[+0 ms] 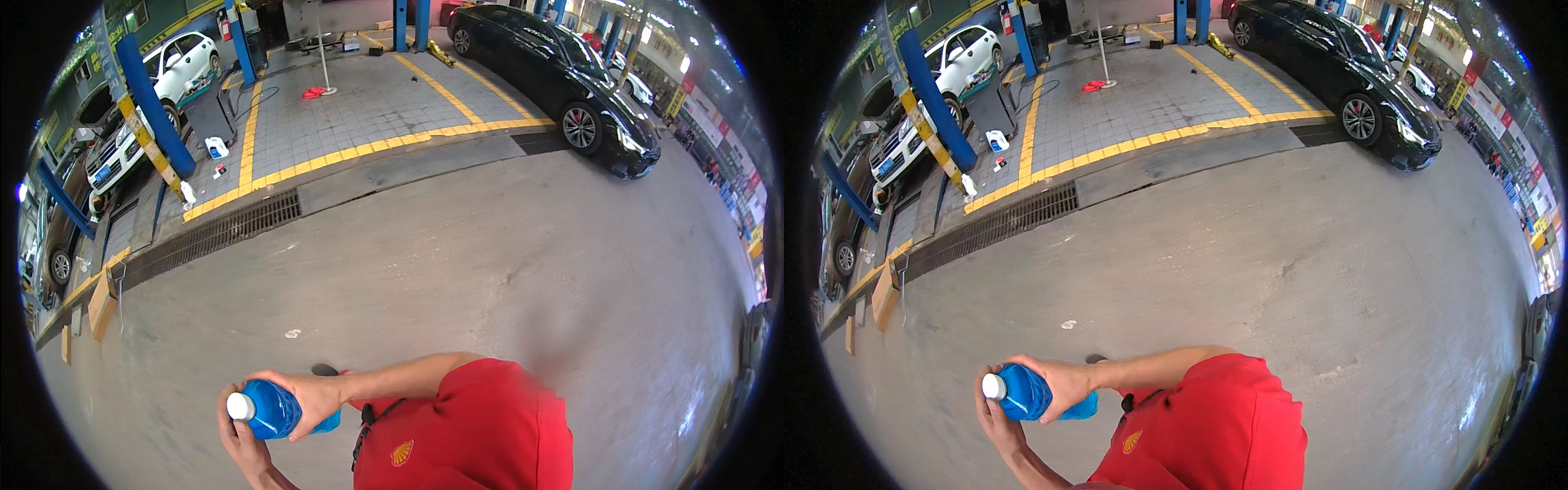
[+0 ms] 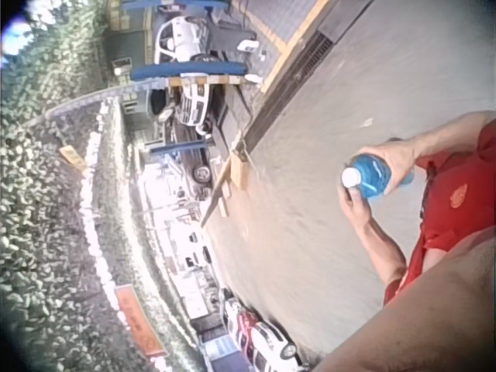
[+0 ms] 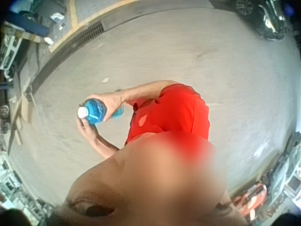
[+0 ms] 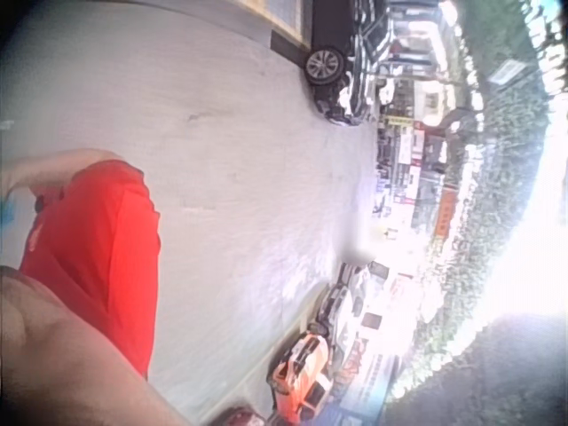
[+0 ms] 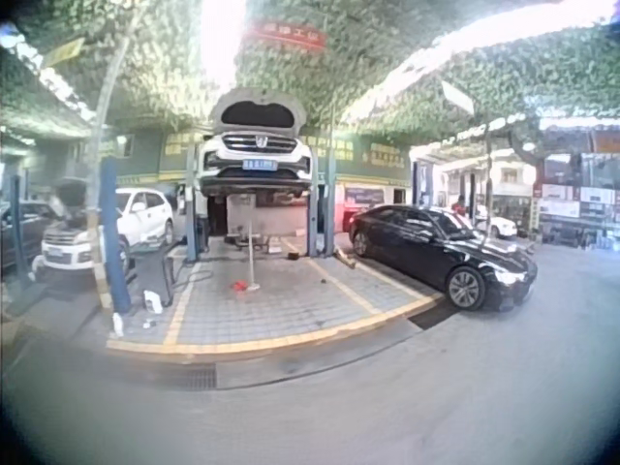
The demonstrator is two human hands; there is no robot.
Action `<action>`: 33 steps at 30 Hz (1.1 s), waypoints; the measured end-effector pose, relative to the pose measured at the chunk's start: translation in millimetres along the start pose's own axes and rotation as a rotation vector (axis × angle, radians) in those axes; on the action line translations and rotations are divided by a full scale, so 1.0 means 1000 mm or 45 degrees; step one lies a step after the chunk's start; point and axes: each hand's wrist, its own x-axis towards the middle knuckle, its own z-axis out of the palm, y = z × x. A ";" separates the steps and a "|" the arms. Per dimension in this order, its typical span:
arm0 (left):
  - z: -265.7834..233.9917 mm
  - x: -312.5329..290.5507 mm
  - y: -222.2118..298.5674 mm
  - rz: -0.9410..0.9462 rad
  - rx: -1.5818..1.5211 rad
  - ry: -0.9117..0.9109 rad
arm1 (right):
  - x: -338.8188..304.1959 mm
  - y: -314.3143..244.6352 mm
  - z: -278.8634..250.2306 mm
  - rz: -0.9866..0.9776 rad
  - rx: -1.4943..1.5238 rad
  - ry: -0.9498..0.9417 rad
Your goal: The person retrieves a blue liquid bottle from a shop shelf, carries it to a white car with its hood open, and pours the liquid into the windshield washer fluid reservoir. The person then closes the reservoir cap and checks the engine oil level using the dipstick.
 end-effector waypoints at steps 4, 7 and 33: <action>-0.071 0.076 -0.041 -0.043 -0.043 0.005 | 0.104 0.052 -0.010 -0.090 0.029 -0.050; -0.126 0.130 -0.058 -0.153 -0.060 0.058 | 0.187 0.086 -0.016 0.135 -0.120 -0.115; -0.603 0.665 -0.256 0.104 0.042 -0.049 | 0.897 0.327 -0.050 0.002 -0.074 -0.134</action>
